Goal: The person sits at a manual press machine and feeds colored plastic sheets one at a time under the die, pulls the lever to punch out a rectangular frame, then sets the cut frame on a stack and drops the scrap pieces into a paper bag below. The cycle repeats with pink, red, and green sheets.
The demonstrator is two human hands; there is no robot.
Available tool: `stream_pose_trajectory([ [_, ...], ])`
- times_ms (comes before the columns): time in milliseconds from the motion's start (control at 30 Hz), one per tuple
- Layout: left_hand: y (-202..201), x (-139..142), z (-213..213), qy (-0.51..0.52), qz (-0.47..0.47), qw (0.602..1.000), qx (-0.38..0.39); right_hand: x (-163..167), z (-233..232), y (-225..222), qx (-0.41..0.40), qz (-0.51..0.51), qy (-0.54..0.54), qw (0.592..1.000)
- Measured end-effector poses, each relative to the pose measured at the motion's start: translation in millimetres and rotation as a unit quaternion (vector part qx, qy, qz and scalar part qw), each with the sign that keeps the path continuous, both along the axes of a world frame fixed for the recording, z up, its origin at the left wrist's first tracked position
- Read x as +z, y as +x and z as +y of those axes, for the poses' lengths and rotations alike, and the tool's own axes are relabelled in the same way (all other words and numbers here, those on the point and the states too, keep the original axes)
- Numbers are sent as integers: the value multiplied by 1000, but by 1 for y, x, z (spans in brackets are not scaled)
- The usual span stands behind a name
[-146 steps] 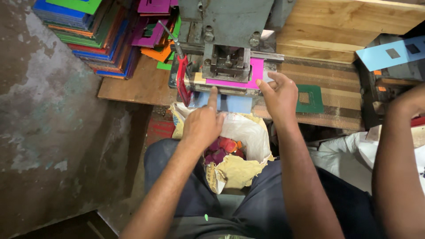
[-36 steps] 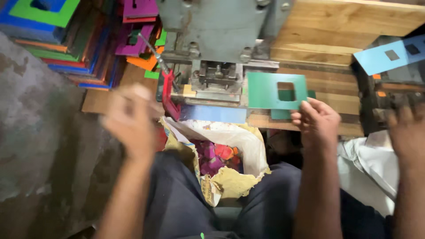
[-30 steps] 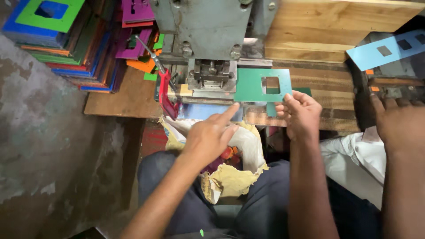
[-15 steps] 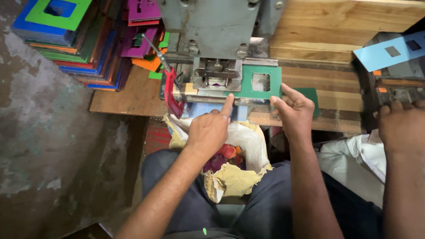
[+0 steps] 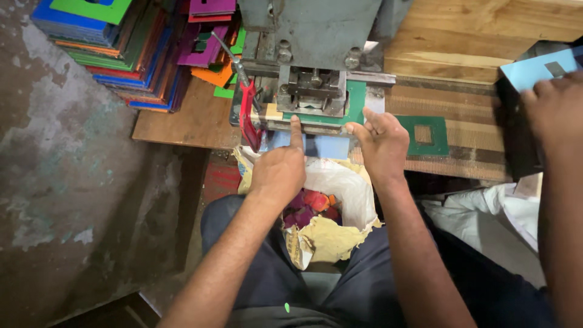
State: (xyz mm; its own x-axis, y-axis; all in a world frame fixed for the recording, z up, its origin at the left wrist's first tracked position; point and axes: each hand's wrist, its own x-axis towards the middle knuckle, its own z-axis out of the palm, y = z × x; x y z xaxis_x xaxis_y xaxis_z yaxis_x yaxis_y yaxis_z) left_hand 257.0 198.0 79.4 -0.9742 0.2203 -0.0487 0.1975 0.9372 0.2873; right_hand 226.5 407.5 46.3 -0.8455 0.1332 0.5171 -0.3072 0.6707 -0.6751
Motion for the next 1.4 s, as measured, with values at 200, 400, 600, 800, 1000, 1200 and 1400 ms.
stream_pose_trajectory([
  [200, 4, 3, -2, 17, 2, 1000, 3, -2, -1, 1, 0, -10, -22, 1000],
  [400, 4, 4, -1, 14, -7, 1000, 0, -3, -1, 4, -10, -13, -19, 1000],
  [600, 5, 4, -1, 4, -23, 1000, 2, -3, -2, 4, -13, -17, -24, 999],
  [800, 3, 1, 0, 16, -18, 1000, 1, -3, -1, 5, -14, -28, -25, 999],
  [1000, 4, 1, -2, 24, -13, 1000, 1, -4, -2, 3, -8, -20, -34, 999],
  [1200, 6, 1, -3, 12, -29, 999, 6, -8, 0, 3, -11, -27, -33, 999],
  [1400, 4, -3, -4, 31, 8, 999, 1, -10, 2, 1, 1, -25, -48, 999],
])
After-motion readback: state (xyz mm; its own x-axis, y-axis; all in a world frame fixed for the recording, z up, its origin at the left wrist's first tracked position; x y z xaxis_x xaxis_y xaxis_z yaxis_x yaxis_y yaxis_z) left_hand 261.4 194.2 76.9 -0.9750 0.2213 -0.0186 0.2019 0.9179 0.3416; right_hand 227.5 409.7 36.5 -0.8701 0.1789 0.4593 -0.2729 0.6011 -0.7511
